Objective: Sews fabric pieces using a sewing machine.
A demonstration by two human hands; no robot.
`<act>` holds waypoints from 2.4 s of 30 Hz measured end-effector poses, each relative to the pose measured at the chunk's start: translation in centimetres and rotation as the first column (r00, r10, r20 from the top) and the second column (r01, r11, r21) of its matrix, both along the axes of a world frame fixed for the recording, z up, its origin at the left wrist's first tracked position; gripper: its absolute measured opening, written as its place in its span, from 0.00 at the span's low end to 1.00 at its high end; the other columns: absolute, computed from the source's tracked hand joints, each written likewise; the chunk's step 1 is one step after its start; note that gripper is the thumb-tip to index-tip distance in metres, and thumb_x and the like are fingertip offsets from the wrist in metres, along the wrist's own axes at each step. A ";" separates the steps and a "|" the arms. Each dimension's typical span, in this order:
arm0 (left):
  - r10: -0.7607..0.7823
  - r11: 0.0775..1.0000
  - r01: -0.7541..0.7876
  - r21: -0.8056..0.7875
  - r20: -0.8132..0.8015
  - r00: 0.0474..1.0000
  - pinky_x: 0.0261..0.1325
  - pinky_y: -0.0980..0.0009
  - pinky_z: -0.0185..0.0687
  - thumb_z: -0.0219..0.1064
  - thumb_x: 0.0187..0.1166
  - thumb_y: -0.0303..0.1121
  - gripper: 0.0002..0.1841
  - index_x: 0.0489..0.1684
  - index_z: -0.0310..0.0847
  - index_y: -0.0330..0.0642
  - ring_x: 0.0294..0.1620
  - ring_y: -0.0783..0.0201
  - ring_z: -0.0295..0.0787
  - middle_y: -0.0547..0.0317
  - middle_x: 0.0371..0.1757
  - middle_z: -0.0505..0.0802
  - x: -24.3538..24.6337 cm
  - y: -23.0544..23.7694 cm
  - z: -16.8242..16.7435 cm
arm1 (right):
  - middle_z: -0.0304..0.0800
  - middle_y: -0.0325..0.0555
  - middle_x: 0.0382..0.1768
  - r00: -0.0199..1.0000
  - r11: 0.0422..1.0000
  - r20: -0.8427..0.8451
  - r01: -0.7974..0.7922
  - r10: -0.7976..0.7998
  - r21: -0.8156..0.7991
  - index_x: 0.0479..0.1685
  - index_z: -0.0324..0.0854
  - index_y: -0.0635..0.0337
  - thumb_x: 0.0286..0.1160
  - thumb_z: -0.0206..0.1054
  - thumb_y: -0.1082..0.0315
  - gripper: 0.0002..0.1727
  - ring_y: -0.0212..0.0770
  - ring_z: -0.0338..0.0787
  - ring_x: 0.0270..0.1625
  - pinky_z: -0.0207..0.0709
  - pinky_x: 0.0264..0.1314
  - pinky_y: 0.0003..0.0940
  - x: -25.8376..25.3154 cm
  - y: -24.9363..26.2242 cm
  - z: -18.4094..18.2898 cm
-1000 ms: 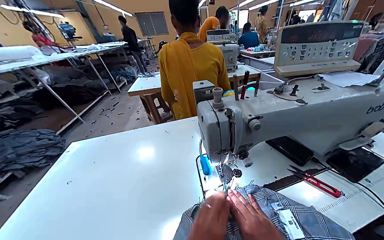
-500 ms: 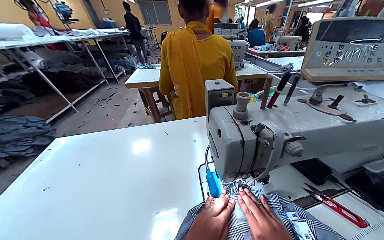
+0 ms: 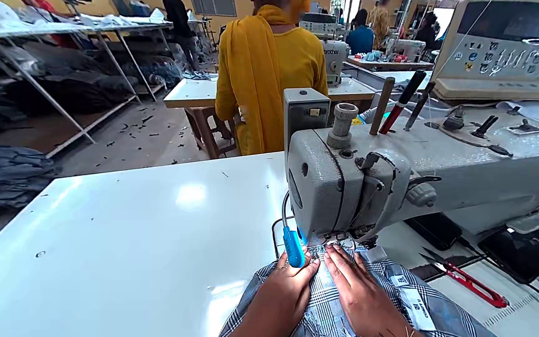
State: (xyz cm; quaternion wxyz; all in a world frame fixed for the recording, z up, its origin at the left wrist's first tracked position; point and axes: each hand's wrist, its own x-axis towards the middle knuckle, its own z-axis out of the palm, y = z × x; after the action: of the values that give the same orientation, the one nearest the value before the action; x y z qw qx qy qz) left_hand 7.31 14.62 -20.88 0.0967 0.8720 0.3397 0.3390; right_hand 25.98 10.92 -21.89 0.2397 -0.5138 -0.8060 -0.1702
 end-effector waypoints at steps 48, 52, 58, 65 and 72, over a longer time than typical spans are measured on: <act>0.097 0.995 -0.095 0.017 -0.142 0.985 0.63 0.34 0.82 0.65 0.65 0.12 0.11 0.42 0.89 0.25 0.65 0.36 0.90 0.34 0.58 0.94 2.9 -11.4 1.7 | 0.77 0.79 0.63 0.510 0.953 -0.835 -0.089 -0.207 -0.290 0.63 0.61 0.88 0.59 0.58 0.81 0.28 0.57 0.81 0.71 0.73 0.71 0.40 -1.4 -7.7 2.5; 0.100 0.991 -0.086 0.102 -0.151 0.983 0.62 0.28 0.78 0.63 0.69 0.15 0.11 0.43 0.88 0.33 0.66 0.42 0.91 0.42 0.60 0.94 2.1 -11.3 0.7 | 0.78 0.81 0.65 0.732 0.990 -0.681 -0.097 -0.002 -0.107 0.65 0.66 0.89 0.61 0.64 0.79 0.29 0.63 0.86 0.68 0.80 0.69 0.43 1.1 -7.0 -0.2; 0.092 0.993 -0.080 0.089 -0.131 0.987 0.64 0.27 0.77 0.63 0.71 0.16 0.15 0.54 0.88 0.33 0.67 0.42 0.91 0.44 0.62 0.94 2.0 -11.2 0.6 | 0.77 0.79 0.67 0.886 0.963 -0.434 -0.238 0.162 -0.127 0.68 0.79 0.65 0.58 0.62 0.82 0.29 0.64 0.93 0.54 0.89 0.43 0.48 3.4 -6.6 0.3; 0.085 0.989 -0.071 0.131 -0.099 0.991 0.66 0.28 0.76 0.62 0.70 0.17 0.18 0.55 0.90 0.34 0.67 0.45 0.91 0.46 0.61 0.95 1.7 -11.0 -0.5 | 0.87 0.74 0.57 0.863 0.919 -0.352 -0.394 0.362 -0.020 0.51 0.92 0.57 0.71 0.63 0.78 0.15 0.69 0.88 0.65 0.79 0.71 0.56 4.0 -6.2 -0.1; 0.025 0.999 -0.023 0.049 -0.035 0.999 0.68 0.25 0.72 0.64 0.65 0.14 0.16 0.47 0.92 0.35 0.68 0.42 0.90 0.44 0.61 0.94 1.4 -10.9 -0.3 | 0.94 0.58 0.53 0.844 0.880 -0.257 -0.471 0.470 0.060 0.38 0.90 0.62 0.78 0.62 0.75 0.10 0.59 0.90 0.67 0.78 0.75 0.48 4.2 -6.2 -0.2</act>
State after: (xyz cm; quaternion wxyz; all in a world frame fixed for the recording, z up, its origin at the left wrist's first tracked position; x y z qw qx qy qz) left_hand 8.69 3.69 -21.23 0.0654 0.8758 0.3434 0.3327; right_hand 30.16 4.72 -22.08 0.3778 -0.3192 -0.8684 -0.0341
